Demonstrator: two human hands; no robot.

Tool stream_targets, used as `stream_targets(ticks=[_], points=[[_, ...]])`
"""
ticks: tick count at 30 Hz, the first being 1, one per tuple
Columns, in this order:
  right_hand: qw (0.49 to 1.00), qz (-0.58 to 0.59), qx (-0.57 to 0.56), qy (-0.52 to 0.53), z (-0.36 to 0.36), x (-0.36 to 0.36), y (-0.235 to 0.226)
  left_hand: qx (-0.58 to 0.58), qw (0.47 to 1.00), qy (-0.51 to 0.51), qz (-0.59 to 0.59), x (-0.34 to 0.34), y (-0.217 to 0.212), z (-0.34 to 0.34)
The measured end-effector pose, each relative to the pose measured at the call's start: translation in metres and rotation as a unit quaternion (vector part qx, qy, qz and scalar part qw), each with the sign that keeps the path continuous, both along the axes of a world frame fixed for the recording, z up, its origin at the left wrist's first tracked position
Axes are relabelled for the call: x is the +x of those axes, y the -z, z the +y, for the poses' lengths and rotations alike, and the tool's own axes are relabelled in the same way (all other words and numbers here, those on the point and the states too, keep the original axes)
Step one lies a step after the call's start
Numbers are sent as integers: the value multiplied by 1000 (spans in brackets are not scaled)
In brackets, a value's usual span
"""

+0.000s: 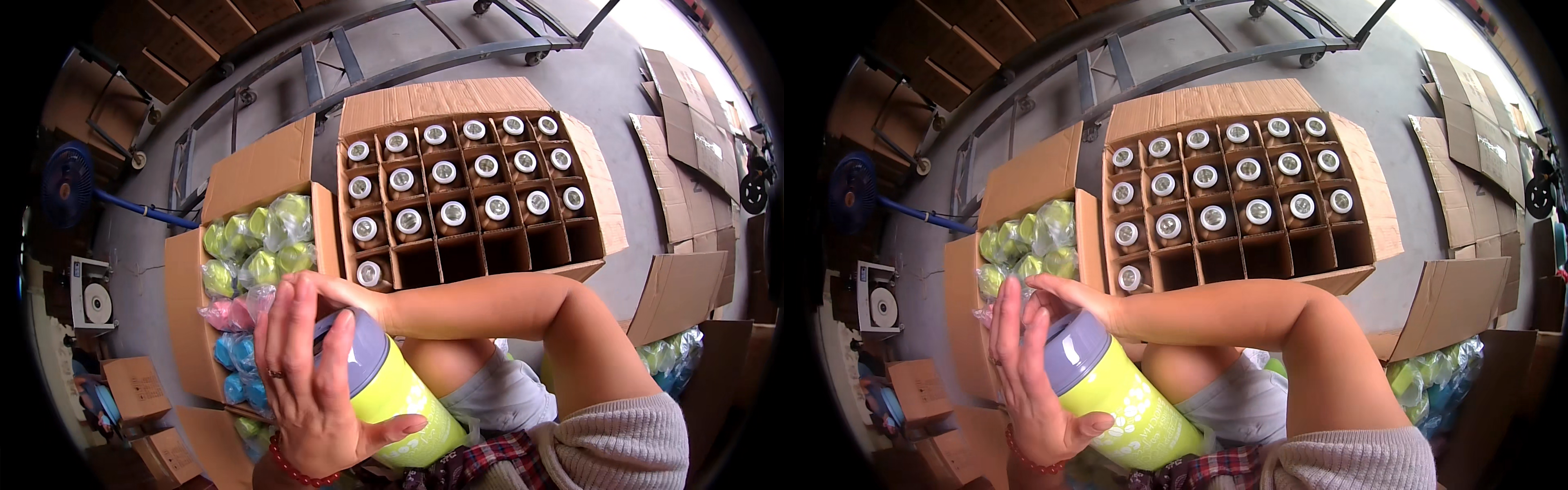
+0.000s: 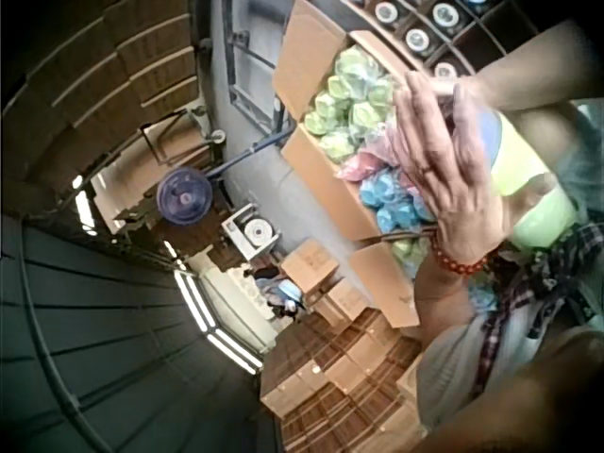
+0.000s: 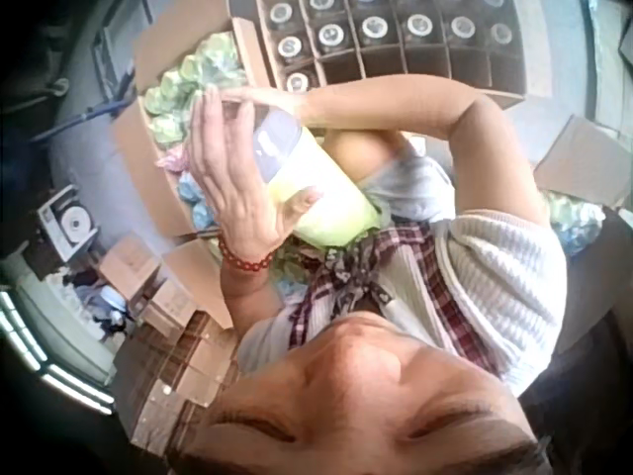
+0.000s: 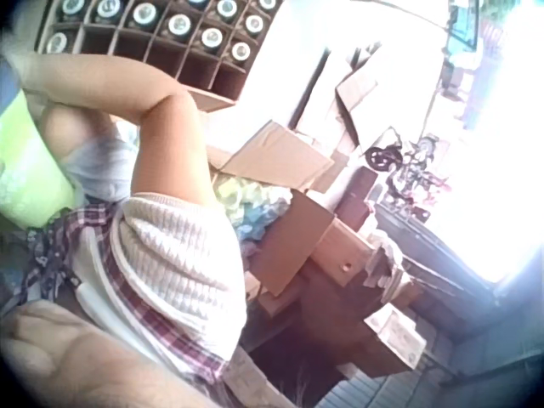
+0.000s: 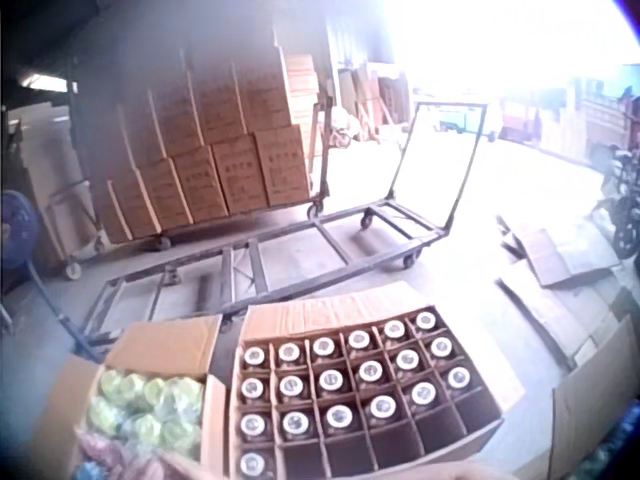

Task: The person assembles vacuum flasks by taking a flask body from a plastic bag, inserting a glass liner from a cardboard box, and screwing on a lid. They repeat this process with flasks of different colors, including pink and green, while sitting on the floor.

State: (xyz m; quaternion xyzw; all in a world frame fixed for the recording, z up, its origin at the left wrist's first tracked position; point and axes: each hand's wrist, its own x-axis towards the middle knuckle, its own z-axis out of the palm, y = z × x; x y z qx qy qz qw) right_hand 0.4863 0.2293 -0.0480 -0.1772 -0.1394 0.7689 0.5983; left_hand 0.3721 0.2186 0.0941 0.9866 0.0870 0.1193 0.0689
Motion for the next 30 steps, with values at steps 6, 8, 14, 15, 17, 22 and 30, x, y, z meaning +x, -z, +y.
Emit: stream_targets(ticks=[6, 8, 14, 15, 17, 22, 30], points=[[960, -267, 60, -58, 34, 5, 26, -171, 966, 184, -69, 11, -9, 25], [959, -274, -72, 31, 0, 43, -20, -242, 937, 65, -243, -17, 16, 52], [939, -286, 119, 151, -62, 23, -54, -620, 739, 4, -264, -41, 100, 32], [976, -148, 89, 129, -54, 27, -49, -564, 782, 20, -265, -38, 95, 37], [994, -47, 31, 95, -30, 33, -48, -423, 872, 27, -245, -33, 68, 44], [950, -292, 35, 105, 24, 41, -4, -438, 839, -233, -225, -34, 58, 79], [290, -911, 287, -49, 9, 55, 189, -808, 335, -193, -445, -74, 201, 92]])
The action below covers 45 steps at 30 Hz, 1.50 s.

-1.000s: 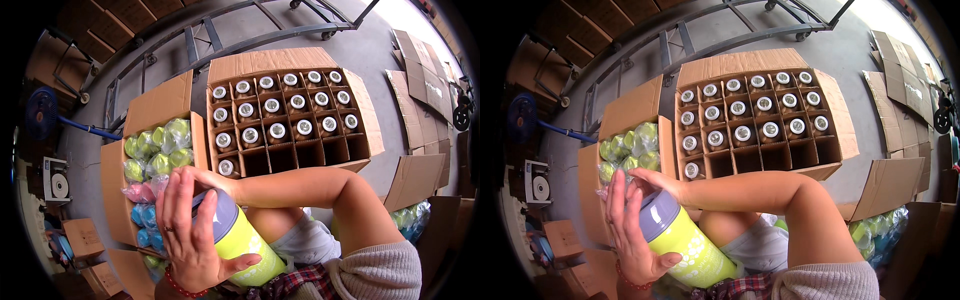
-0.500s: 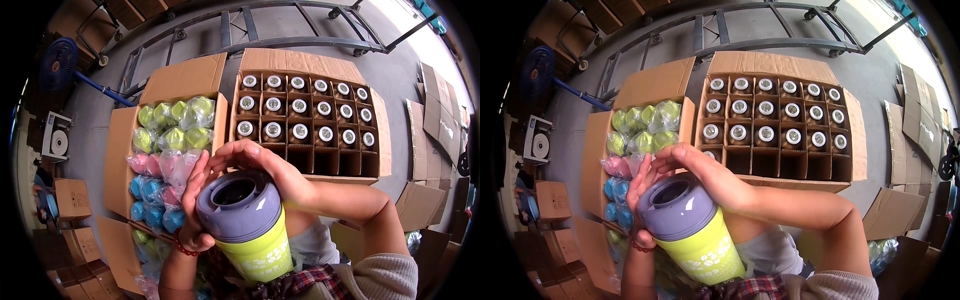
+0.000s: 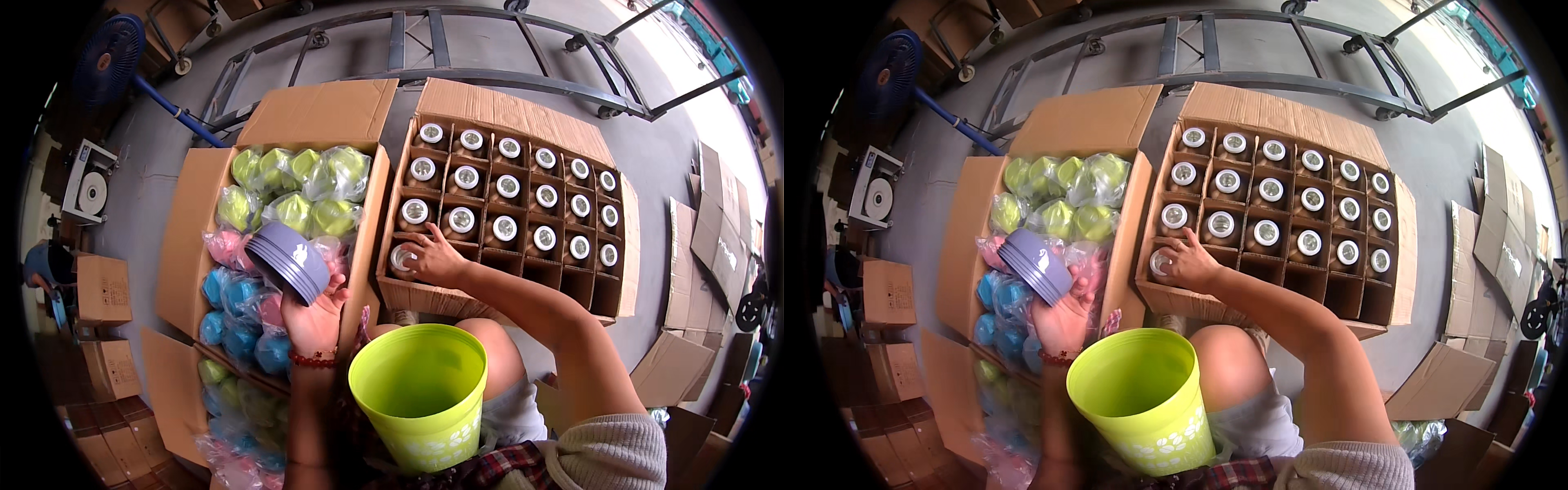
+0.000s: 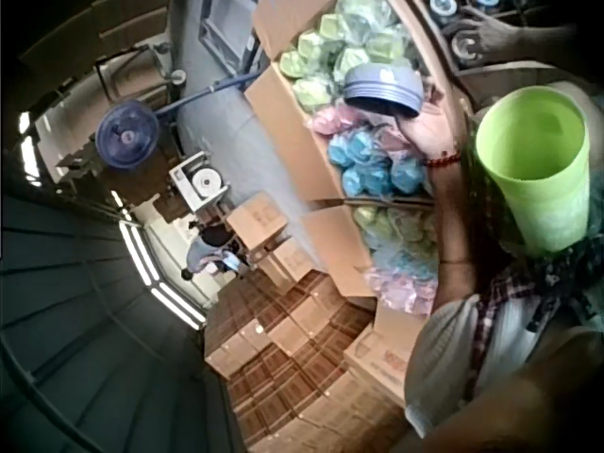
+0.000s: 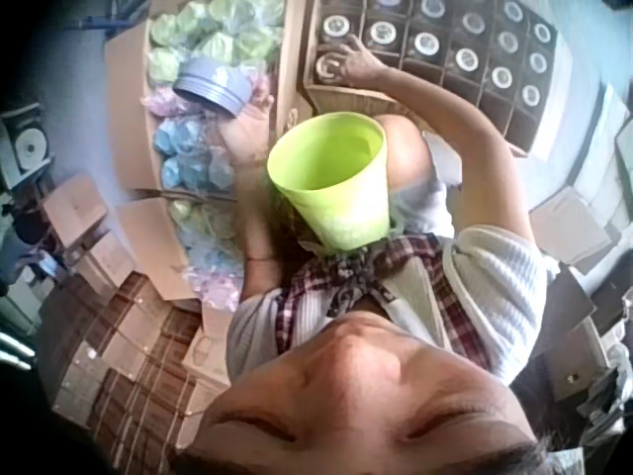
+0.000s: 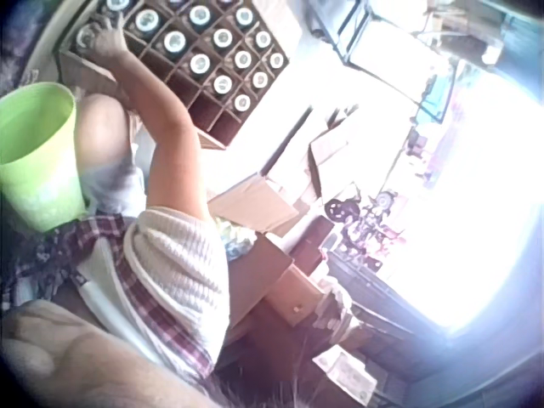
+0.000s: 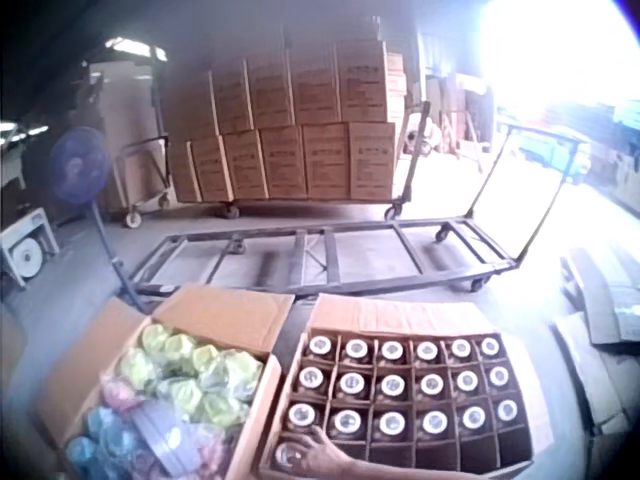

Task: The person assembles vacuum flasks by taking a flask body from a plastic bag, inserting a glass liner from a cardboard box, and screwing on a lid. They repeat this process with flasks of different colors, including pink and green, while sitting on the floor.

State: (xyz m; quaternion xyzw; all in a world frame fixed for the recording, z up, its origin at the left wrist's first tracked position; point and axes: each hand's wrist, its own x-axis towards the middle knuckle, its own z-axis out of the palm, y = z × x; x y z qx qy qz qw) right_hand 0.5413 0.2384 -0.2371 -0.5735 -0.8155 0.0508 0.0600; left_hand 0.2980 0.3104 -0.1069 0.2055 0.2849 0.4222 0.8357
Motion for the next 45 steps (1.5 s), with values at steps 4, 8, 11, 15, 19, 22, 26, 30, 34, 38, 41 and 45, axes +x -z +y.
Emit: stream_targets(ticks=[4, 8, 11, 15, 19, 22, 26, 30, 34, 38, 41, 45], points=[[997, 38, 35, 54, 2, -3, 22, -32, 998, 47, -4, -2, 23, -9], [999, 11, 39, 18, 3, 9, 26, -37, 998, 43, 7, -1, 25, -13], [999, 27, -17, -32, 7, 22, 16, -34, 999, 38, 14, 2, 24, -16], [998, 51, 5, -49, -5, 27, 24, -31, 998, 46, 21, 4, 27, -14], [999, 15, 34, -40, -15, 18, 21, -62, 998, 24, -2, 11, 16, -18], [996, -54, -16, -65, -7, 12, 2, -79, 997, 15, -10, 16, 13, -19], [994, -26, -85, -60, 3, 16, 3, -39, 998, 41, 20, 10, 21, -20], [984, 126, -122, -36, 11, 37, 14, -49, 998, 36, 0, 9, 21, -20], [981, 140, -125, -59, 16, 39, 11, -64, 997, 33, -7, 9, 20, -20], [967, 167, -181, -62, 19, 44, 7, -73, 997, 31, -11, 11, 18, -20], [958, 181, -208, -75, 19, 47, 6, -60, 997, 33, -21, 11, 16, -21], [979, 75, -173, -81, 19, 39, -1, -64, 997, 28, -17, 12, 17, -20]])
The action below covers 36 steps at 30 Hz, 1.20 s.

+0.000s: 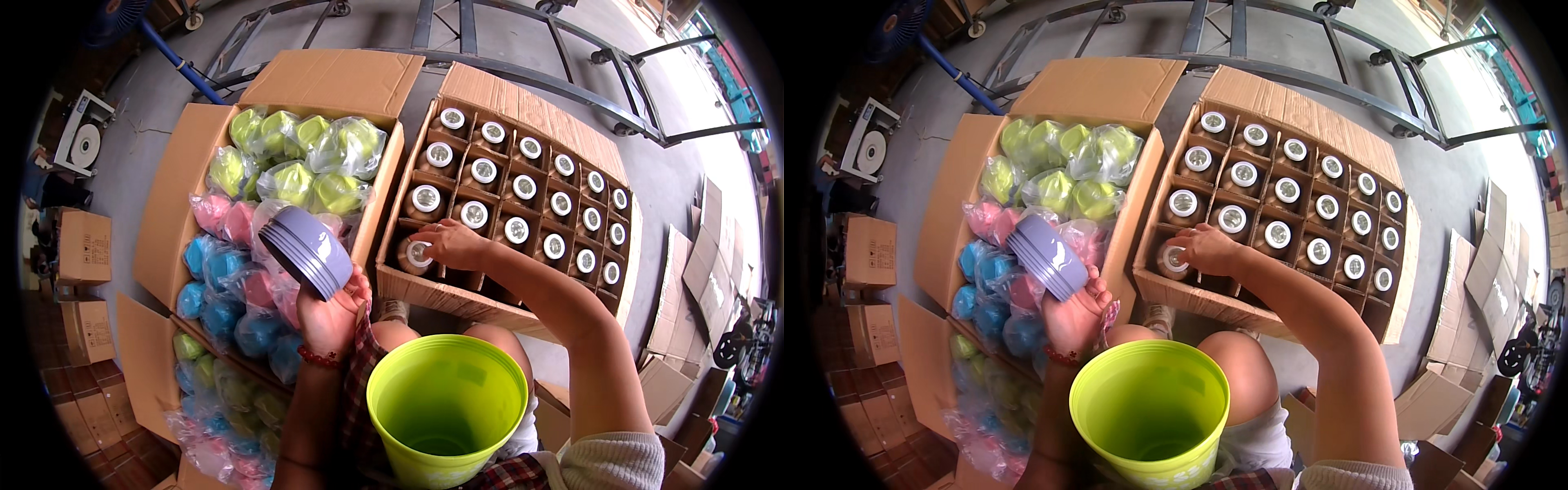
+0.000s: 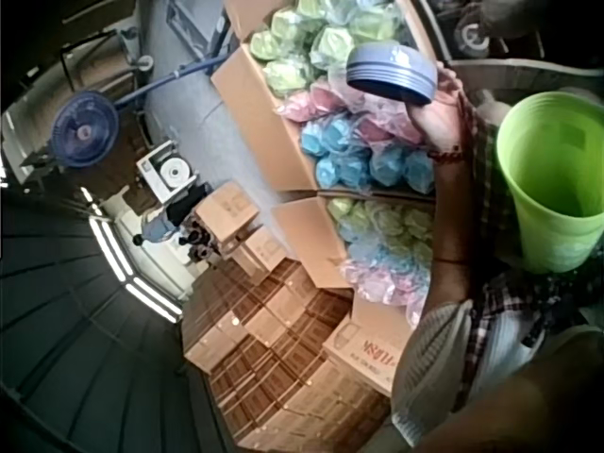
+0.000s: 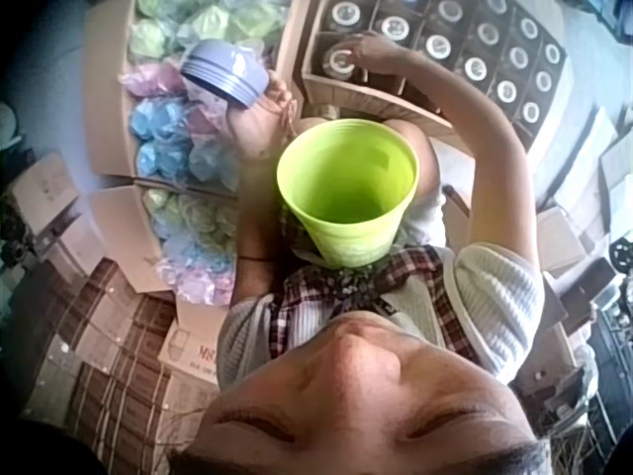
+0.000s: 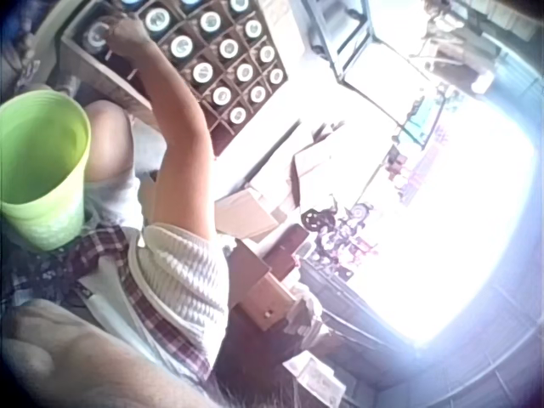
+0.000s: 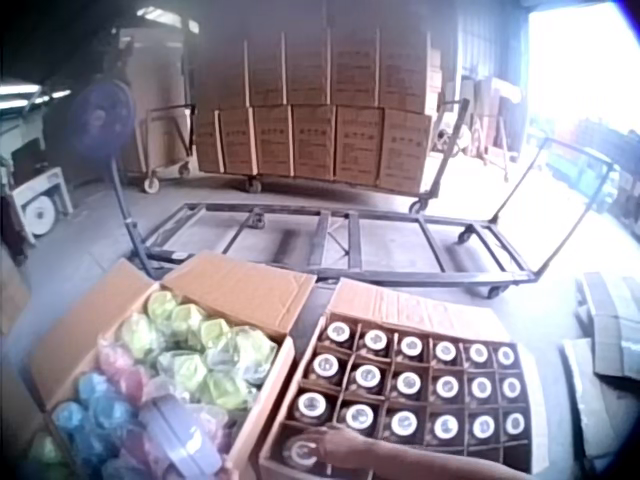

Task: The person assembles vacuum flasks by taking a flask body from a plastic bag, inserting a glass liner from a cardboard box, and screwing on a lid. They repeat this process with flasks of different colors, including pink and green, while sitting on the floor.

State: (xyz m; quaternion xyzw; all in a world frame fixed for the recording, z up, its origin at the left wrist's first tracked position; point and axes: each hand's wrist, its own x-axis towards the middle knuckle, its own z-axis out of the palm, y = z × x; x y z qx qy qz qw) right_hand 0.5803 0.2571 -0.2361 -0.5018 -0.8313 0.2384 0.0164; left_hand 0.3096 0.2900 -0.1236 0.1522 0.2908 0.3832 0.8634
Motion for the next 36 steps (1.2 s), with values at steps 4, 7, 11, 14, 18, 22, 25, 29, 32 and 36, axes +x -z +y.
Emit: stream_targets(ticks=[4, 7, 11, 14, 18, 22, 25, 29, 32, 36], points=[[998, -11, 63, 24, -6, -4, 10, -8, 1000, 7, -3, 3, 1, 1], [995, 52, 55, 67, -9, -4, 10, -2, 1000, 3, 3, 1, 1, 1], [996, 14, 72, 58, -17, -12, 0, 6, 1000, -2, 10, -3, 6, 1], [988, -102, 108, 38, -19, -24, 6, -28, 999, -21, 5, 4, 2, 1], [984, -96, 140, 58, -14, -32, 16, -18, 999, 7, -30, 3, 1, 2], [978, -41, 168, 121, -16, -31, -29, 14, 1000, 17, 14, -4, -4, 1], [964, -36, 235, 117, -18, -22, -115, 32, 999, 23, 1, -14, 3, -4], [934, -53, 341, 90, -33, -20, -253, 43, 996, 63, -48, -10, 10, -2], [903, -77, 421, 32, -51, -33, -314, -37, 989, 68, -129, 25, -31, -2], [866, -169, 464, -74, -80, -46, -342, 7, 903, 168, -396, 68, -74, 7]])
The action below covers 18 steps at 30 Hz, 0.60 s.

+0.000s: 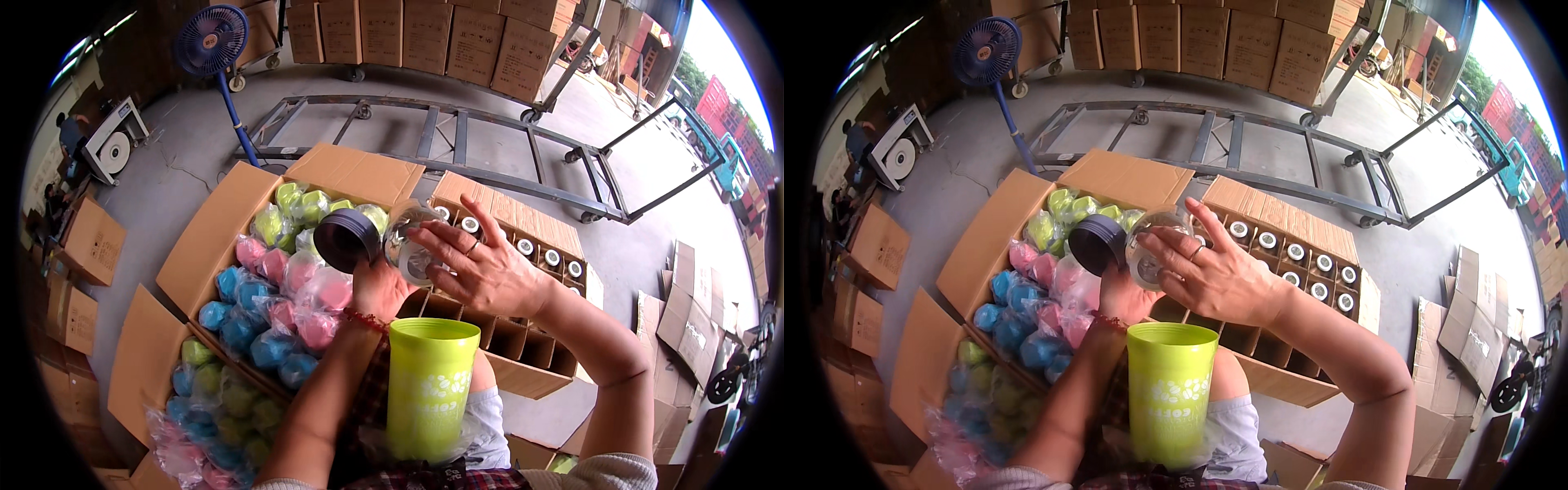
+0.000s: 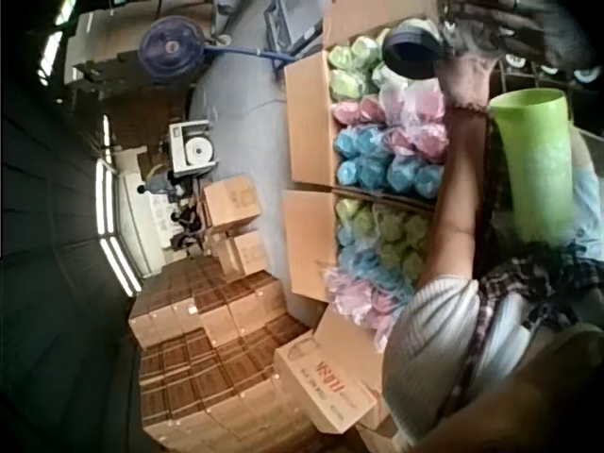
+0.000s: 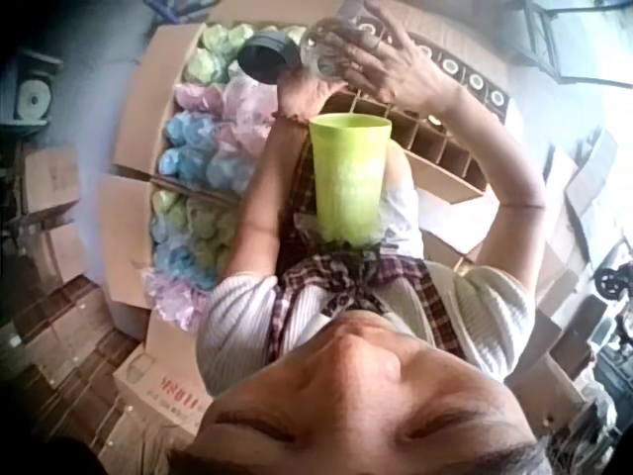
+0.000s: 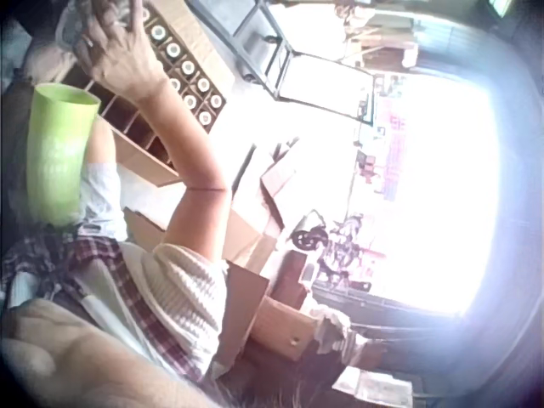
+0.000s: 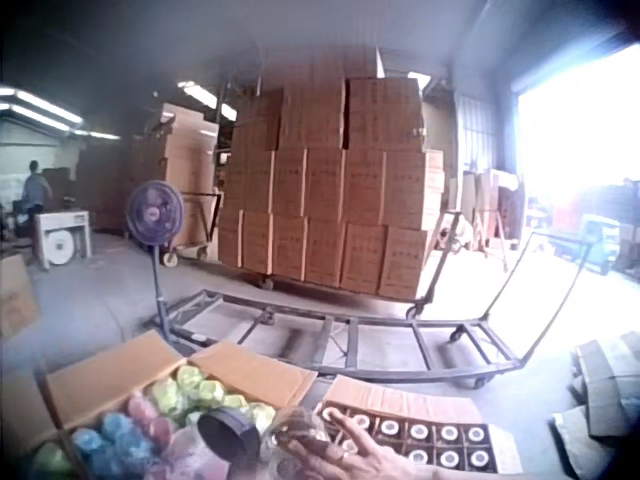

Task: The person assembles vacuum flasks by taking a flask body from a plastic bag, inserting a glass liner from a cardboard box, and screwing on a lid. They repeat this process with flasks of different colors, including pink and green, while sitting on the floor.

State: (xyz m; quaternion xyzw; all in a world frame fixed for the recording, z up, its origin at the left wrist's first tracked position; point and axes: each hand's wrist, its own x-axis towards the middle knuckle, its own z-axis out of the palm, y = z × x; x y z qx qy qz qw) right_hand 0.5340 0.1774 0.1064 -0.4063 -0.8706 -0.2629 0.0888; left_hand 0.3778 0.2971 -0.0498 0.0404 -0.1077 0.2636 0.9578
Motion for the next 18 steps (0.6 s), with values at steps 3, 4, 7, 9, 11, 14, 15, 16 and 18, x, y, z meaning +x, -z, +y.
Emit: stream_targets(ticks=[3, 4, 7, 9, 11, 14, 15, 16, 18], points=[[997, -53, 8, -47, -14, 1, 3, 91, 992, -38, 83, 24, 0, 18], [996, -20, -40, -73, -18, 3, 6, 25, 998, 46, 44, 23, -7, 23], [959, 233, -149, -52, -33, 19, 2, 25, 990, -25, 140, 27, -39, -6], [893, 416, -171, -28, -21, 36, 6, 63, 997, 37, 21, 24, -26, 1], [805, 550, -207, 86, 0, 61, 35, 43, 987, -11, 155, 29, -28, -1], [619, 719, -278, 147, 35, 74, 65, 111, 993, 10, 44, 30, -17, -3], [539, 757, -330, 166, 45, 66, 64, 92, 996, 8, 9, 27, -15, -2], [498, 772, -359, 167, 56, 69, 75, 75, 997, 12, -31, 29, -15, -3], [418, 818, -385, 87, 74, 83, 102, 142, 986, -62, 54, 27, -17, -11]])
